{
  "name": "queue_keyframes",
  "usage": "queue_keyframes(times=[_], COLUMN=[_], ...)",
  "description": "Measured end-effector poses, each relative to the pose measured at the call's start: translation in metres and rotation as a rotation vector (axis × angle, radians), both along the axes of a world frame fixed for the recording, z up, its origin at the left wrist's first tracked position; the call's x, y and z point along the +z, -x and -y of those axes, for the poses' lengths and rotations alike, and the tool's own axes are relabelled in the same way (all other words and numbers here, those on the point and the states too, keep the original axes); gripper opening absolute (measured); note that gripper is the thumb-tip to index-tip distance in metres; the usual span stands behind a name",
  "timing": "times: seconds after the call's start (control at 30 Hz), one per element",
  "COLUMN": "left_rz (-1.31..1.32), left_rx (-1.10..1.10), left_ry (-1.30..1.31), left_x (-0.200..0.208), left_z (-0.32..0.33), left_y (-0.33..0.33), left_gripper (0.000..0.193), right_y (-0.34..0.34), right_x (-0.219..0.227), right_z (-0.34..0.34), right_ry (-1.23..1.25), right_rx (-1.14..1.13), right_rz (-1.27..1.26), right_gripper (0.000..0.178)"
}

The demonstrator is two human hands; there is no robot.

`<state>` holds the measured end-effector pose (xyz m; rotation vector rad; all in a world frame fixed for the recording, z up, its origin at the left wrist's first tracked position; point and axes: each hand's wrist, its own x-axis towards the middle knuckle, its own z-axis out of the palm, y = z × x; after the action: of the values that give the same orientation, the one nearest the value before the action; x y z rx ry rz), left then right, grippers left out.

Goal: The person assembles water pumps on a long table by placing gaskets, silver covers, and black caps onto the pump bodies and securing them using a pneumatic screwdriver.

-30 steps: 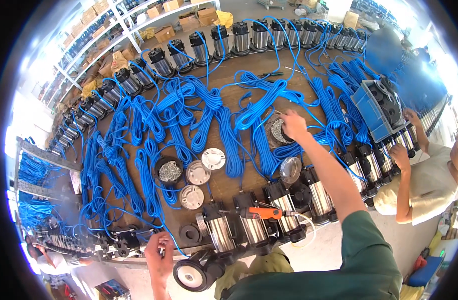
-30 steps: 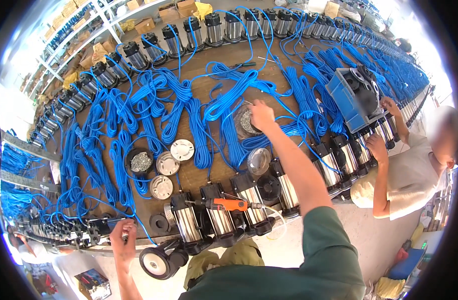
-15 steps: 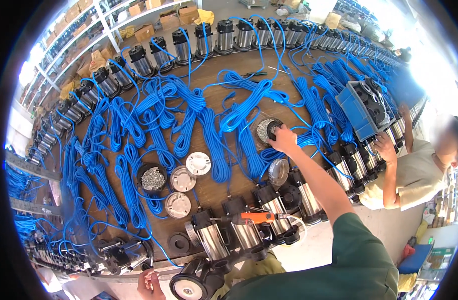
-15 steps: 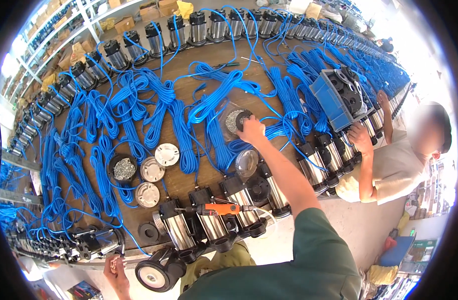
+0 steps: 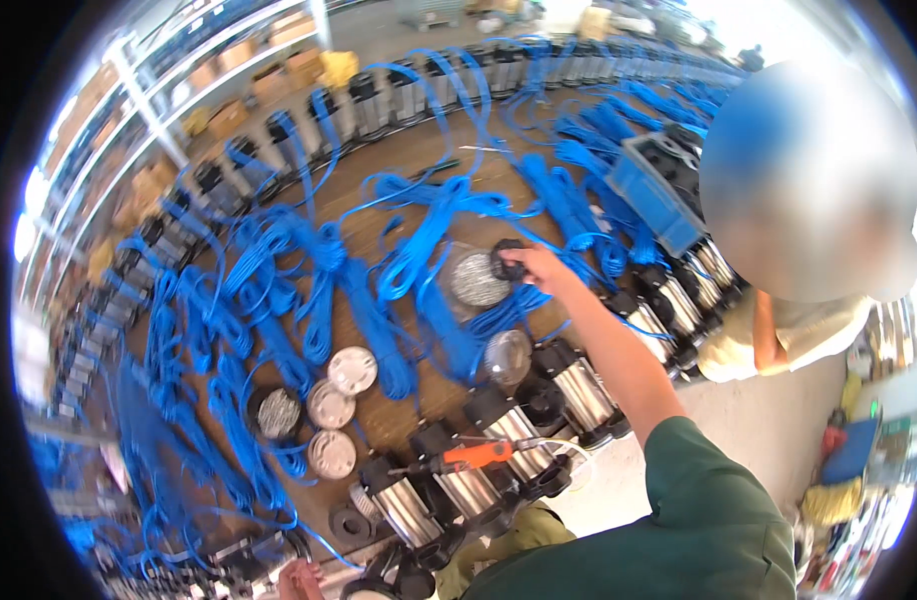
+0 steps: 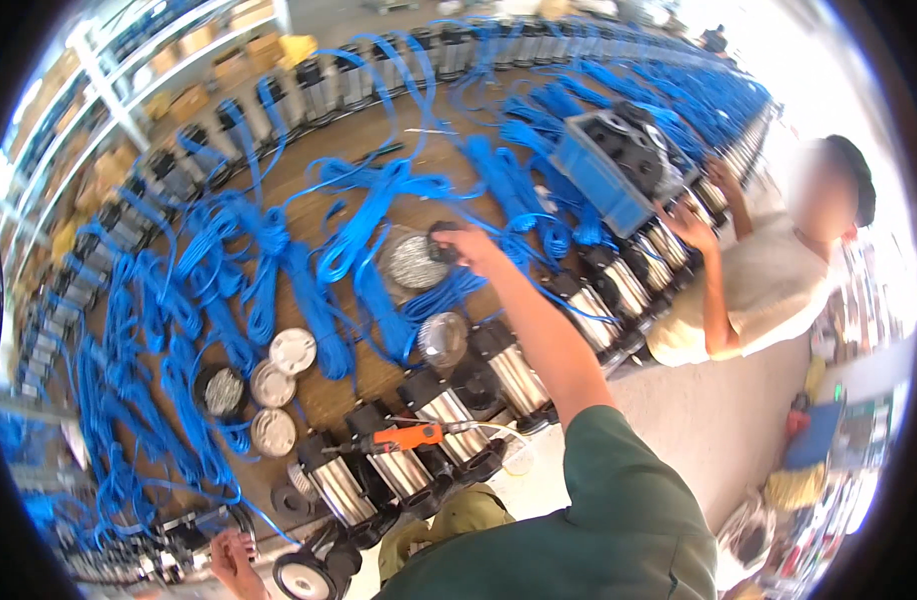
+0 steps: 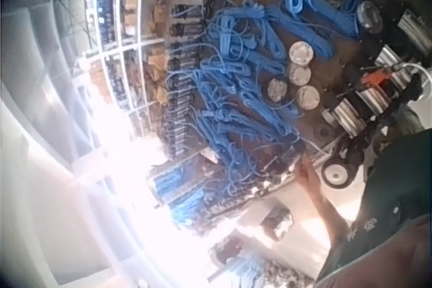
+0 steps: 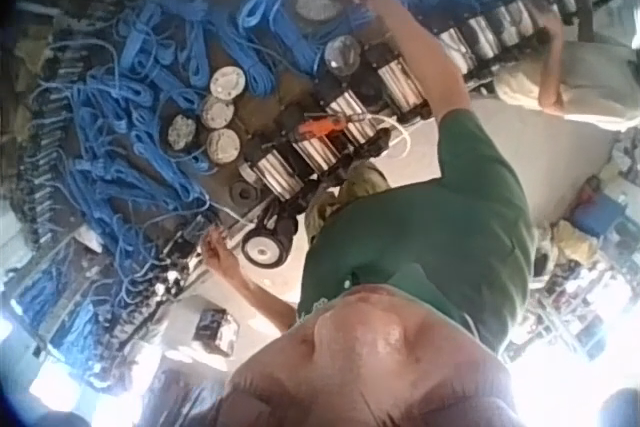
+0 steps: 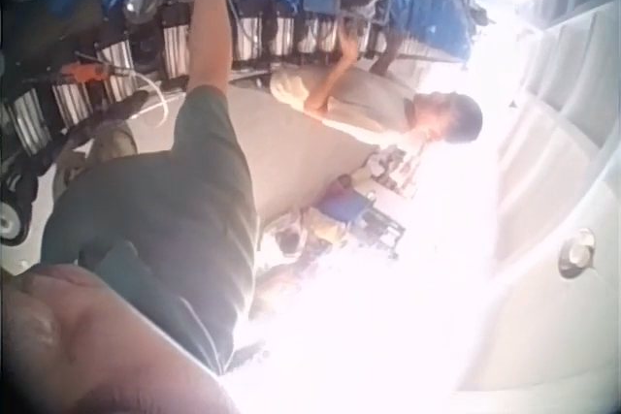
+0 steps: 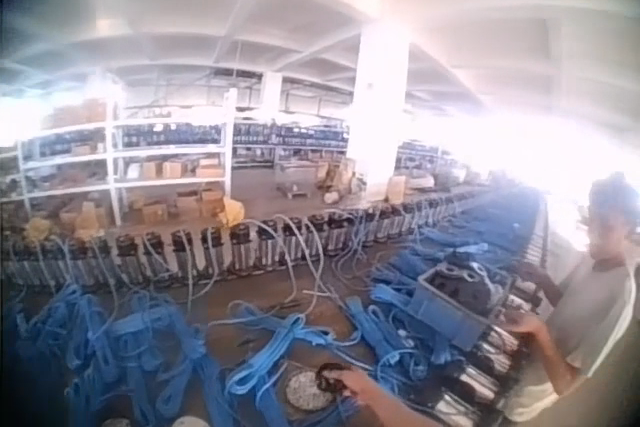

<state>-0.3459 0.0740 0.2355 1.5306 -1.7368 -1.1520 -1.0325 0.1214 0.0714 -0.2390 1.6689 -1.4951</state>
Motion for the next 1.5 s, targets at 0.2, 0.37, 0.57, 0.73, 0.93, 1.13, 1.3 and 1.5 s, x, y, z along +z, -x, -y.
queue_keyframes(times=[0.2,0.37,0.57,0.73,0.93,1.13,1.3,1.5], left_rz=[-0.085,0.069,0.268,0.442,-0.115,0.154,0.774,0.002], left_rx=[-0.078,-0.010,-0.061,-0.243,-0.085,-0.120,0.131,0.298], left_ry=[0.087,0.075,0.018,0.198,-0.466,-0.174,0.313,-0.168], left_x=[-0.002,-0.018,0.008,-0.019,-0.112,-0.100,-0.210,-0.186], left_z=[0.002,0.012,0.020,0.055,0.121,0.158,0.193,0.208], left_y=[0.017,0.016,0.072,0.071,0.005,0.090,0.042,0.097], left_gripper=[0.021,0.022,0.021,0.029,0.041,0.015,0.047,0.046], right_y=[0.045,0.131,0.223,0.272,0.323,0.225,-0.002,-0.050], right_x=[0.109,0.124,0.201,0.196,0.149,0.157,0.084,-0.042], right_z=[-0.087,-0.231,-0.307,-0.301,-0.320,-0.265,-0.092,0.011], right_ry=[-0.280,-0.304,-0.730,-1.075,-0.964,-0.847,-0.183,-0.450], right_rx=[-0.044,-0.462,-0.969,-0.576,-0.263,-0.372,0.194,0.344], right_rz=[-0.809,-0.696,-1.241,-1.526,-1.565,-1.986,-1.175,-1.452], right_gripper=[0.025,0.027,0.035,0.022,0.029,0.031,0.025,0.080])
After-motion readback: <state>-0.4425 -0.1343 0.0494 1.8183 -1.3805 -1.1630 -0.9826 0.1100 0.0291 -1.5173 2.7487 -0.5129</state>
